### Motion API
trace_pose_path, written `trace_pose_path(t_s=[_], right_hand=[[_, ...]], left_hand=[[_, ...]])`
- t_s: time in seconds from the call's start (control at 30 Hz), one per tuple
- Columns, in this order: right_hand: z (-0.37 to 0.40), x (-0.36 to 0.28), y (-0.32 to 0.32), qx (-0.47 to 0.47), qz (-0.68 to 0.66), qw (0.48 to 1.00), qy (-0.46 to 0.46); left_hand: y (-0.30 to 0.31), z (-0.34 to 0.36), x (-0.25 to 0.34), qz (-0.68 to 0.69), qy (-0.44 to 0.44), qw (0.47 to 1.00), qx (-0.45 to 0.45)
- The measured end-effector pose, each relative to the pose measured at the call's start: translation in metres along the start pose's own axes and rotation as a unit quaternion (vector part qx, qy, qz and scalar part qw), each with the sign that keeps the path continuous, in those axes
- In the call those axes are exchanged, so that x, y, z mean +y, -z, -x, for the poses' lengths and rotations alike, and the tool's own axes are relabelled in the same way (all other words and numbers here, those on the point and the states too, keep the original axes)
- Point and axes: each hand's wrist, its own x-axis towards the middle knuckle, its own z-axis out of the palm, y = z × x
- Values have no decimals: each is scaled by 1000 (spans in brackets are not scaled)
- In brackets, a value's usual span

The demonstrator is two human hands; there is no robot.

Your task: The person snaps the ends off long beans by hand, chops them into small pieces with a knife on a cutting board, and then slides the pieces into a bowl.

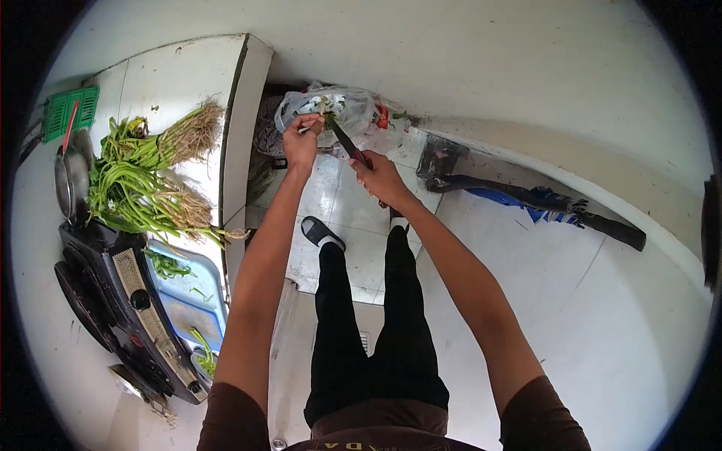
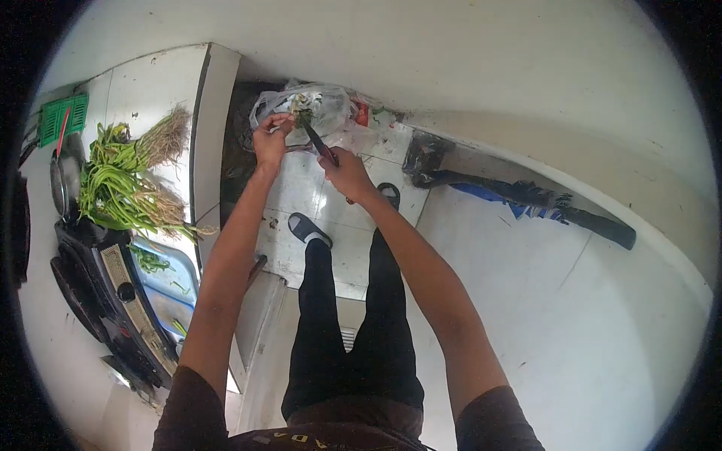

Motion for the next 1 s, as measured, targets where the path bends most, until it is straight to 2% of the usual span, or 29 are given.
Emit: trace_pose_path(t_s=[0.1,0.2,0.23,0.3,0.33,0.4,0.47,0.53,0.6,0.67,0.77,0.87,1.0], right_hand=[[-13,8,-1,17,-6,1000,18],[-21,23,-3,28,8,999,-19],[-18,27,-3,30,13,999,-38],[-3,34,-4,35,22,996,-73],[5,40,-6,30,32,996,-83],[18,62,-12,23,52,993,-99],[31,100,-22,52,133,990,-12],[58,106,-28,59,182,981,-21],[82,128,-34,54,179,982,-26],[105,134,-37,34,205,978,-33],[128,152,-40,5,242,970,-25],[146,137,-31,-46,281,958,-30],[147,139,-24,-74,354,932,-13]], left_hand=[[-3,-4,12,-47,-37,998,-17],[0,9,19,-103,-38,993,-39],[1,11,12,-61,11,997,-49],[7,25,1,-102,19,993,-53],[11,33,-11,-122,23,991,-55],[20,42,-92,-69,-67,993,-61],[26,80,-87,-33,98,990,-91],[29,120,-90,77,156,980,-99],[37,152,-113,69,167,975,-129],[47,185,-109,84,224,958,-156],[61,220,-104,68,218,957,-176],[75,237,-119,60,232,953,-186],[92,248,-98,62,253,950,-172]])
